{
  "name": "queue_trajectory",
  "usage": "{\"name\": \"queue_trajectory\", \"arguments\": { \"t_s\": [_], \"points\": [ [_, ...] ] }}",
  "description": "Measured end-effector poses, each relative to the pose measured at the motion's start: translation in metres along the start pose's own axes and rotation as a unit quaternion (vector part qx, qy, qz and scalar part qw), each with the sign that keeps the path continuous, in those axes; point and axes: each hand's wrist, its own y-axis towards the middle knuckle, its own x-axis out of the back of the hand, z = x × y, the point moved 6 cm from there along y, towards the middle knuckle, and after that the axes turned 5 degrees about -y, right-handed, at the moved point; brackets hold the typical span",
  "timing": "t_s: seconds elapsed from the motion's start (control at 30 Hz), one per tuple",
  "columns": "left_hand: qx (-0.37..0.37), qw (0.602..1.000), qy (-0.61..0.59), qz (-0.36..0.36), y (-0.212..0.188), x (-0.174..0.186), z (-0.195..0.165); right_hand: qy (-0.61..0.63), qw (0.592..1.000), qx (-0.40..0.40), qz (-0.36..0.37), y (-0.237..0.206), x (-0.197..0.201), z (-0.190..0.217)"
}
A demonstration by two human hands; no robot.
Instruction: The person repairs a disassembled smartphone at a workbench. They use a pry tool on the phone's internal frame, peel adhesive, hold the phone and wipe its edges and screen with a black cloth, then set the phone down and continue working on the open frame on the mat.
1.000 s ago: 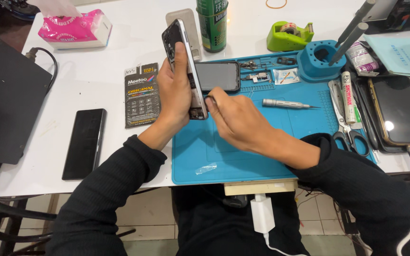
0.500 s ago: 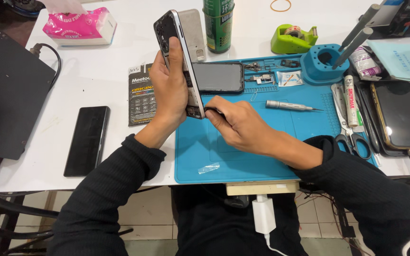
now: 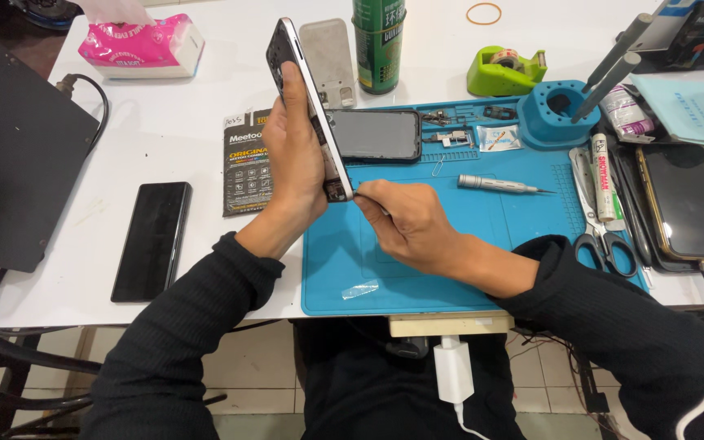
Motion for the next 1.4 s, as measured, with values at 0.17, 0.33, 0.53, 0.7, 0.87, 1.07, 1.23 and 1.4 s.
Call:
{"name": "queue_trajectory", "arguments": {
  "t_s": [0.17,0.33,0.53,0.7,0.87,1.07,1.23,1.4],
  "points": [
    [0.058,0.997,-0.046,-0.021,-0.007,-0.002,0.005,-0.029,0.998,0.051,-0.025,-0.002,-0.003,0.003],
    [0.098,0.994,-0.030,-0.034,-0.009,0.002,0.013,-0.069,0.993,0.091,-0.032,-0.002,-0.005,0.006],
    [0.126,0.991,-0.033,-0.040,-0.009,0.007,0.019,-0.096,0.988,0.113,-0.032,0.000,-0.007,0.007],
    [0.116,0.991,-0.007,-0.062,-0.009,0.006,0.020,-0.094,0.989,0.115,-0.020,-0.003,-0.010,0.006],
    [0.113,0.993,-0.011,-0.046,-0.009,0.006,0.013,-0.064,0.997,0.034,0.003,-0.004,-0.016,-0.004],
    [0.112,0.990,-0.064,-0.050,-0.007,0.012,0.007,-0.020,0.999,0.039,0.006,0.004,-0.010,0.000],
    [0.090,0.993,-0.075,-0.022,-0.005,0.016,0.007,-0.017,0.999,0.042,0.017,0.015,-0.001,0.002],
    [0.115,0.991,-0.065,-0.010,-0.007,0.019,0.020,-0.007,0.997,0.040,0.071,0.015,-0.003,0.001]
  ]
}}
